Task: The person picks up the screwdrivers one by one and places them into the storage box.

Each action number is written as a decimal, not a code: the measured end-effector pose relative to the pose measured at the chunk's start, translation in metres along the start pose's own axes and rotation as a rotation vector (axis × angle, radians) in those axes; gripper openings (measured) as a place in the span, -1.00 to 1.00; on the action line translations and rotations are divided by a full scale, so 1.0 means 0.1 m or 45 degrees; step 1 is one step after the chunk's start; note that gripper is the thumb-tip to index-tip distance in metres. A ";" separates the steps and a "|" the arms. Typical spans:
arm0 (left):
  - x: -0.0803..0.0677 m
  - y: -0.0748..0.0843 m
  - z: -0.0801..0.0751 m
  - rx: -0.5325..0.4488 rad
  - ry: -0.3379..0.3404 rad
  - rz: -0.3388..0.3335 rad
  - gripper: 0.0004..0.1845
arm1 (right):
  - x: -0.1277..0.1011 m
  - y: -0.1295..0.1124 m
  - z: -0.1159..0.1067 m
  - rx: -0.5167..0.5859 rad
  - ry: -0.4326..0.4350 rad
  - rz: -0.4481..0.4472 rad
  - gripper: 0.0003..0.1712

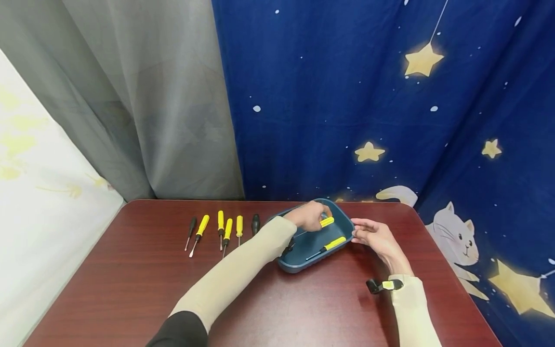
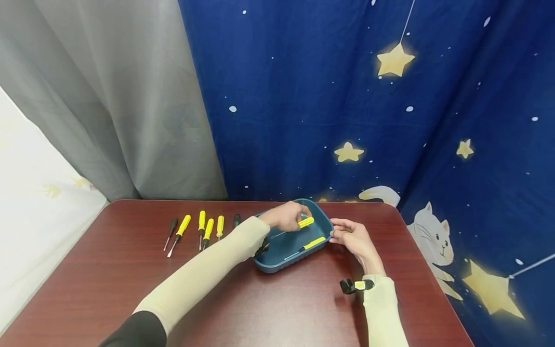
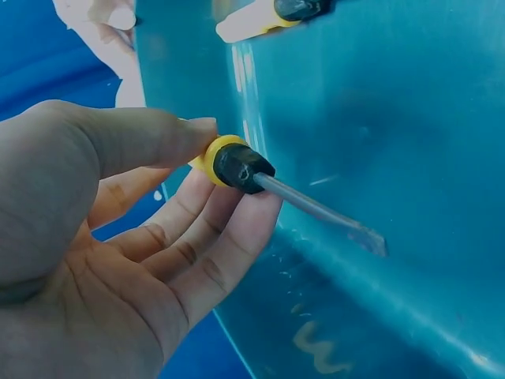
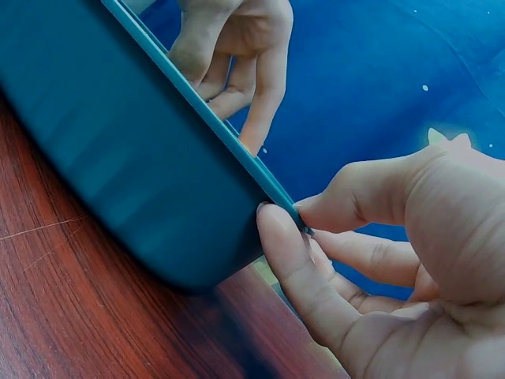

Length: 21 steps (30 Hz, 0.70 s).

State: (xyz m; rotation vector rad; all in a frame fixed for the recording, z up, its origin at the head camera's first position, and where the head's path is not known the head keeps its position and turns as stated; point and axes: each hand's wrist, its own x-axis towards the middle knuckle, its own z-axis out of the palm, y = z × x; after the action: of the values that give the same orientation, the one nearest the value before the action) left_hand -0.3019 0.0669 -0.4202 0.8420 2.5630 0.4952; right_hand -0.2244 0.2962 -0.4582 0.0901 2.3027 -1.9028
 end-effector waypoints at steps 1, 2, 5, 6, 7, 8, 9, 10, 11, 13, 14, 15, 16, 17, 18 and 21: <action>0.01 0.01 0.01 0.005 -0.008 0.002 -0.43 | 0.00 0.00 0.00 0.002 0.003 0.001 -0.45; 0.02 0.01 0.02 0.006 -0.016 0.007 -0.43 | 0.00 0.00 0.00 -0.001 0.002 0.000 -0.45; 0.05 0.03 0.05 -0.001 -0.044 0.015 -0.43 | 0.00 0.02 0.00 0.001 0.003 -0.003 -0.45; 0.06 0.03 0.05 0.002 -0.055 0.020 -0.42 | 0.00 0.02 0.00 -0.001 0.000 -0.004 -0.44; 0.06 0.04 0.06 -0.001 -0.066 0.018 -0.42 | 0.00 0.03 0.00 -0.001 0.002 -0.002 -0.45; 0.07 0.05 0.07 -0.006 -0.077 0.012 -0.42 | -0.01 0.03 0.00 -0.004 -0.004 -0.005 -0.44; 0.08 0.05 0.08 -0.013 -0.090 0.004 -0.42 | 0.00 0.04 0.00 -0.006 -0.007 -0.007 -0.44; 0.09 0.06 0.09 -0.016 -0.100 -0.003 -0.42 | 0.00 0.04 0.00 -0.004 -0.005 -0.006 -0.45; 0.10 0.06 0.10 -0.019 -0.110 -0.011 -0.43 | 0.00 0.05 0.00 -0.001 0.001 -0.006 -0.46; 0.12 0.07 0.12 -0.028 -0.122 -0.027 -0.43 | 0.01 0.06 0.00 -0.001 -0.003 -0.016 -0.46; 0.13 0.08 0.13 -0.029 -0.125 -0.032 -0.44 | 0.02 0.06 -0.01 0.000 -0.006 -0.020 -0.46; 0.15 0.08 0.14 -0.029 -0.129 -0.036 -0.45 | 0.02 0.07 -0.01 0.004 -0.003 -0.019 -0.47; 0.16 0.08 0.14 -0.035 -0.134 -0.045 -0.45 | 0.02 0.07 -0.01 0.009 0.002 -0.016 -0.47; 0.17 0.09 0.15 -0.038 -0.140 -0.053 -0.46 | 0.03 0.07 -0.01 0.007 -0.001 -0.016 -0.47; 0.18 0.09 0.16 -0.039 -0.144 -0.060 -0.46 | 0.03 0.07 -0.01 0.007 -0.005 -0.017 -0.47; 0.21 0.11 0.18 -0.030 -0.158 -0.078 -0.48 | 0.03 0.07 -0.01 0.005 -0.006 -0.014 -0.46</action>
State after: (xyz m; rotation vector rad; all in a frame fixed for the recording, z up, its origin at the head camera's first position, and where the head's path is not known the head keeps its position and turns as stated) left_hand -0.3036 0.0919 -0.4367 0.7589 2.4563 0.4399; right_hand -0.2260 0.2987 -0.4653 0.0733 2.3011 -1.9110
